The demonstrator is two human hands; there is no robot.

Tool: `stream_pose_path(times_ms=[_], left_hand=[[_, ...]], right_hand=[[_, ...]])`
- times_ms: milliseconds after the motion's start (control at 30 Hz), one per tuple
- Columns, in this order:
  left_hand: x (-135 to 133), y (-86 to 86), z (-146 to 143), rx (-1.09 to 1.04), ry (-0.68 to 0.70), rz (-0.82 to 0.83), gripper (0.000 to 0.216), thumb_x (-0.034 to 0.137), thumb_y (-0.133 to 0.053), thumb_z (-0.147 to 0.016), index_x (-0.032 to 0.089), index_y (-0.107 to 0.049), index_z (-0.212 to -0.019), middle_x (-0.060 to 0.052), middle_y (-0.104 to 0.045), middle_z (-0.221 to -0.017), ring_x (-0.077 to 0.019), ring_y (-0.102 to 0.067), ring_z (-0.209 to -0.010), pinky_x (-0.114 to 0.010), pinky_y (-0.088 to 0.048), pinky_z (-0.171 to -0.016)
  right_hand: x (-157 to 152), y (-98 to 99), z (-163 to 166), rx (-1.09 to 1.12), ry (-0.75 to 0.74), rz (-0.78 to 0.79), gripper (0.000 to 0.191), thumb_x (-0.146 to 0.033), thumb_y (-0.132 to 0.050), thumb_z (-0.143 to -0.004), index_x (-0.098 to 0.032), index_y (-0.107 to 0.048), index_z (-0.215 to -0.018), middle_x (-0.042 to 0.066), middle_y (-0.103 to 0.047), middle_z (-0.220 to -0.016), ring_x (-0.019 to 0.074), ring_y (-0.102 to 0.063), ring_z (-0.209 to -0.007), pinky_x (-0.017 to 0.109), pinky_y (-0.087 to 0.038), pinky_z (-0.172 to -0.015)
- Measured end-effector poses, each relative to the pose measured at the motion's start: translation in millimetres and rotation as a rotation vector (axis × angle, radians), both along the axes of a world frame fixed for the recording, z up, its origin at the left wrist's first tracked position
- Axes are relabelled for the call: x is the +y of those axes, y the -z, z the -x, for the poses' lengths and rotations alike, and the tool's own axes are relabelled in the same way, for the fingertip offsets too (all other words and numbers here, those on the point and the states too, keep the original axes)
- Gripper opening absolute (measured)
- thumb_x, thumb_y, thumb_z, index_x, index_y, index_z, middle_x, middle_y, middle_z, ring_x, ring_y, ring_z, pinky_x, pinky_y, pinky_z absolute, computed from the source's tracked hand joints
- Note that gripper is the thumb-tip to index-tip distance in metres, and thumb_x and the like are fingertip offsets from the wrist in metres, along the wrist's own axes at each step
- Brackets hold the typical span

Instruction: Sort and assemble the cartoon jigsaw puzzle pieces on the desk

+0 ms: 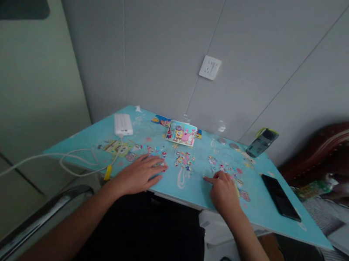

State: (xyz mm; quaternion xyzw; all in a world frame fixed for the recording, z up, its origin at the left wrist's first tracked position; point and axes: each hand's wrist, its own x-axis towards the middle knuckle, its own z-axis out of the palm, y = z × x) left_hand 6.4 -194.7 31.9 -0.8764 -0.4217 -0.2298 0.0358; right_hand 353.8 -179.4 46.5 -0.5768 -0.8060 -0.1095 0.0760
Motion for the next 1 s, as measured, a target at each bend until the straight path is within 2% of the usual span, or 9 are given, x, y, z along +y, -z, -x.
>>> stream_pose_path(times_ms=[133,267,400,567,800,933,1000], left_hand=[[1,0.7,0,0.006,-0.002,-0.004,0.036,0.040,-0.044,-0.101,0.031,-0.059,-0.133,-0.006,-0.058,-0.139,-0.0258,-0.049,-0.132,-0.050,-0.030,-0.114],[1,-0.2,0,0.023,-0.001,-0.002,0.037,0.039,-0.043,-0.102,0.031,-0.058,-0.134,-0.007,-0.057,-0.140,-0.0264,-0.048,-0.133,-0.050,-0.030,-0.114],[0,-0.5,0,0.033,-0.005,0.003,0.037,0.039,-0.043,-0.102,0.030,-0.057,-0.136,-0.007,-0.056,-0.142,-0.0272,-0.047,-0.134,-0.052,-0.029,-0.115],[0,-0.3,0,0.040,-0.005,0.006,0.037,0.040,-0.043,-0.102,0.030,-0.057,-0.136,-0.007,-0.056,-0.142,-0.0273,-0.047,-0.134,-0.052,-0.029,-0.114],[0,-1.2,-2,0.046,-0.015,0.004,0.039,0.040,-0.042,-0.102,0.028,-0.055,-0.138,-0.007,-0.056,-0.142,-0.0276,-0.046,-0.135,-0.051,-0.029,-0.115],[-1,-1.9,-2,0.058,-0.020,-0.002,0.040,0.040,-0.040,-0.103,0.027,-0.054,-0.139,-0.008,-0.056,-0.143,-0.0274,-0.046,-0.136,-0.051,-0.027,-0.116],[-2,-2.3,-1,0.061,-0.021,-0.002,0.039,0.040,-0.039,-0.104,0.028,-0.055,-0.138,-0.007,-0.055,-0.143,-0.0267,-0.046,-0.136,-0.050,-0.027,-0.116]], right_hand=[[11,-1.1,-8,-0.032,0.093,-0.069,0.047,-0.002,-0.051,-0.083,-0.022,-0.076,-0.117,0.015,-0.063,-0.107,0.0267,-0.057,-0.098,0.040,-0.045,-0.094],[10,1.5,24,0.057,-0.034,-0.051,0.056,-0.001,-0.046,-0.085,-0.026,-0.069,-0.129,0.012,-0.062,-0.111,0.0234,-0.057,-0.102,0.035,-0.044,-0.097],[8,3.6,53,0.083,-0.095,0.008,0.058,0.000,-0.045,-0.085,-0.028,-0.069,-0.129,0.010,-0.062,-0.109,0.0223,-0.057,-0.102,0.034,-0.043,-0.098],[3,1.2,67,0.079,-0.120,0.037,0.058,0.001,-0.047,-0.085,-0.029,-0.070,-0.128,0.009,-0.062,-0.109,0.0221,-0.056,-0.101,0.033,-0.043,-0.097],[-12,-3.9,103,0.138,-0.268,0.074,0.053,0.000,-0.050,-0.086,-0.028,-0.070,-0.127,0.009,-0.059,-0.105,0.0206,-0.054,-0.097,0.032,-0.043,-0.095],[-5,-2.6,117,0.191,-0.347,0.101,0.056,0.001,-0.050,-0.086,-0.027,-0.068,-0.130,0.008,-0.060,-0.104,0.0197,-0.055,-0.099,0.031,-0.042,-0.096],[2,-0.7,117,0.222,-0.326,0.088,0.056,0.002,-0.049,-0.085,-0.026,-0.068,-0.129,0.008,-0.060,-0.105,0.0196,-0.055,-0.101,0.031,-0.042,-0.097]])
